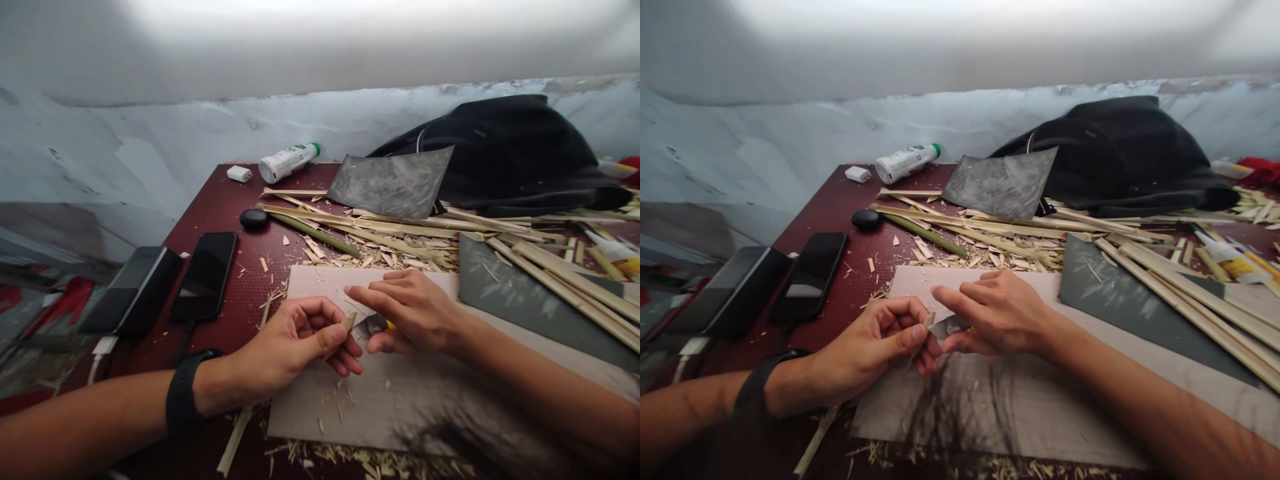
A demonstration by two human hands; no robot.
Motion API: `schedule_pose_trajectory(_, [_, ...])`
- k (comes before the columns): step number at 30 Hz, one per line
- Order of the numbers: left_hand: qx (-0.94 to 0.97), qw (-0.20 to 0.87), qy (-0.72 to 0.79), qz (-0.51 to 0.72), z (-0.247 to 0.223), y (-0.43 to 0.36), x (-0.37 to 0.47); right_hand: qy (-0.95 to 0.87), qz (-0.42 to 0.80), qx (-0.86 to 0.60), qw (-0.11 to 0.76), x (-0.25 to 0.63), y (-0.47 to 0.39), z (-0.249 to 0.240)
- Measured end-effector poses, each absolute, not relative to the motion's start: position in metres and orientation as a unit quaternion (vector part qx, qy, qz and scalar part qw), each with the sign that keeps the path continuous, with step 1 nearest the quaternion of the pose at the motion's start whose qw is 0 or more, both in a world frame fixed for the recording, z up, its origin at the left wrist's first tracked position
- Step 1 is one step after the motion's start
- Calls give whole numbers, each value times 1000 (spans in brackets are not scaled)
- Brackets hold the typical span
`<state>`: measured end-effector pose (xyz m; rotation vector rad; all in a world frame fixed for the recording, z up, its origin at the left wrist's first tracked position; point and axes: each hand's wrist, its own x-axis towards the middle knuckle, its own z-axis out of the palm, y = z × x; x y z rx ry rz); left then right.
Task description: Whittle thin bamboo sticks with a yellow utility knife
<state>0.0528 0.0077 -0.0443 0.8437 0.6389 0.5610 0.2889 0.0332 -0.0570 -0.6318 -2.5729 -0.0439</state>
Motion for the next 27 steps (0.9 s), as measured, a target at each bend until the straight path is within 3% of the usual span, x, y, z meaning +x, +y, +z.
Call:
schedule_pose_trajectory(11, [371,834,294,283,-51,9,55,-930,4,-270,250,277,24,-51])
schedule_pose_trajectory(27, [393,822,300,283,-50,8,56,-917,-67,-296,260,272,17,-48])
